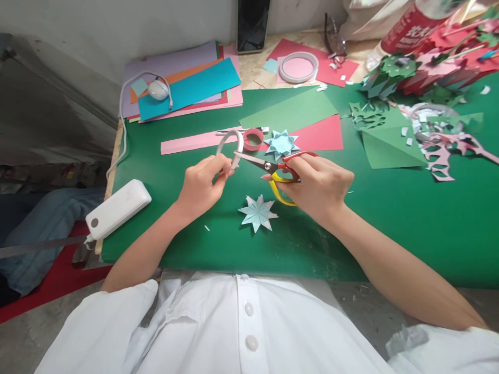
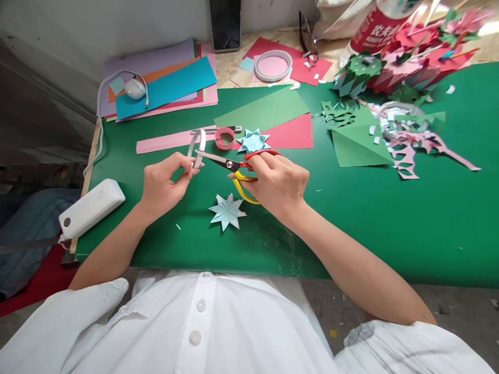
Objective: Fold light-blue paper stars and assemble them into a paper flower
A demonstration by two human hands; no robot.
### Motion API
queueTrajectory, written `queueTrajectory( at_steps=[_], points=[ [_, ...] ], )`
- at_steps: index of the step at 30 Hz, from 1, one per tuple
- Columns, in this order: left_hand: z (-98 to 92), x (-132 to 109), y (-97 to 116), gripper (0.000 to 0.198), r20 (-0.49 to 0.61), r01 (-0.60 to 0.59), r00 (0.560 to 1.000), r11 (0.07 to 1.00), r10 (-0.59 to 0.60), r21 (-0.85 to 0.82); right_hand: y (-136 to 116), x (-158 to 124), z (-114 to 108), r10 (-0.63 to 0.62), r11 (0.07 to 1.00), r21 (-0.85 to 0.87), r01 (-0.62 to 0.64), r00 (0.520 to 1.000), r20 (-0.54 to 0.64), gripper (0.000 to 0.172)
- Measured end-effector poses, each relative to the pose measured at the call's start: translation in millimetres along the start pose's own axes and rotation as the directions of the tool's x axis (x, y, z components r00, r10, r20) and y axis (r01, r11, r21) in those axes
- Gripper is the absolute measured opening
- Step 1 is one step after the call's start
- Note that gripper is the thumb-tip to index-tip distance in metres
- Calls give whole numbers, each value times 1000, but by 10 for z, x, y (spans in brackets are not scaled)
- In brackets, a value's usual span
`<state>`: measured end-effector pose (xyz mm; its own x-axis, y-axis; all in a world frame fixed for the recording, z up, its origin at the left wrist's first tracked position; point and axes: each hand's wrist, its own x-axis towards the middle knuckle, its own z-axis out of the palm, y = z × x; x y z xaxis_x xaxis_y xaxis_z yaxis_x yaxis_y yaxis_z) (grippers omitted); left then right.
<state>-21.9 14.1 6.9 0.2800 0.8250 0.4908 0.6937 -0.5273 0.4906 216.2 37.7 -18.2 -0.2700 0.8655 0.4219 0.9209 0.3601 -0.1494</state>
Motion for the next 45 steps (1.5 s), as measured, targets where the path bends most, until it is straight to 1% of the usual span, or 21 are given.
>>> queueTrajectory(
  at_steps=[3, 5, 7, 10, 12, 16, 19, 20, 21, 22, 24, 25, 26, 27, 29, 32, 34, 37, 39, 41, 45],
  points=[
    [-4, 3, -104, 21, 24, -27, 999, 972, 22, 233, 20, 33, 19, 55, 998, -2, -55, 998, 29, 29],
    [0, 3, -197, 23, 77, 23, 996, 929, -55, 369, 29, 45, 29, 59, 998, 1, -59, 997, 54, 28],
    [8, -1, -289, 27, 101, 70, 987, 899, -125, 432, 32, 42, 41, 26, 999, 19, -27, 997, 76, 27],
    [23, -6, -374, 33, 101, 105, 981, 896, -164, 431, 42, 21, 62, -76, 995, 79, 68, 991, 108, 24],
    [25, -1, -368, 31, 119, 120, 975, 902, -185, 415, 59, 11, 78, -145, 984, 126, 129, 981, 129, 22],
    [-6, 25, -223, 24, 137, 100, 978, 928, -159, 360, 107, 16, 104, -248, 948, 244, 206, 956, 159, 19],
    [-59, 41, -78, 15, 211, 99, 966, 966, -150, 238, 130, 24, 115, -305, 917, 324, 235, 934, 186, 24],
    [-80, 44, -36, 14, 255, 122, 952, 973, -171, 195, 133, 24, 118, -319, 910, 336, 243, 927, 194, 25],
    [-100, 44, 1, 15, 322, 156, 927, 978, -194, 141, 134, 23, 122, -331, 906, 342, 250, 922, 203, 26],
    [-118, 44, 32, 16, 419, 189, 885, 979, -202, 74, 135, 20, 126, -338, 904, 344, 255, 918, 208, 26],
    [-138, 37, 71, 18, 595, 214, 790, 976, -149, -40, 134, 14, 134, -342, 904, 341, 257, 915, 216, 27],
    [-139, 30, 82, 20, 659, 206, 745, 975, -102, -83, 133, 10, 137, -339, 906, 336, 256, 915, 219, 27],
    [-133, 22, 88, 22, 698, 190, 714, 975, -57, -114, 131, 7, 140, -335, 910, 329, 253, 916, 221, 27],
    [-121, 12, 92, 24, 721, 171, 693, 976, -22, -135, 129, 5, 140, -333, 913, 321, 253, 917, 222, 27],
    [-87, -9, 96, 29, 735, 157, 678, 976, 3, -149, 120, 6, 133, -330, 917, 305, 256, 918, 220, 26],
    [-36, -39, 102, 29, 755, 204, 655, 969, -31, -137, 97, 20, 92, -330, 916, 302, 264, 924, 193, 24],
    [-14, -51, 104, 28, 759, 230, 649, 963, -45, -140, 75, 28, 50, -351, 897, 341, 282, 923, 159, 21],
    [-1, -55, 101, 27, 741, 240, 670, 955, -35, -172, 28, 18, -10, -435, 832, 440, 338, 890, 139, 16],
    [-5, -47, 100, 25, 726, 262, 686, 944, -36, -202, -10, -10, -25, -489, 788, 496, 364, 859, 148, 19],
    [-17, -32, 103, 24, 713, 306, 700, 920, -45, -243, -50, -44, -20, -513, 761, 539, 361, 844, 158, 22],
    [-44, 4, 120, 25, 682, 391, 727, 864, -79, -318, -112, -83, 2, -472, 727, 623, 290, 869, 147, 20]
  ],
)
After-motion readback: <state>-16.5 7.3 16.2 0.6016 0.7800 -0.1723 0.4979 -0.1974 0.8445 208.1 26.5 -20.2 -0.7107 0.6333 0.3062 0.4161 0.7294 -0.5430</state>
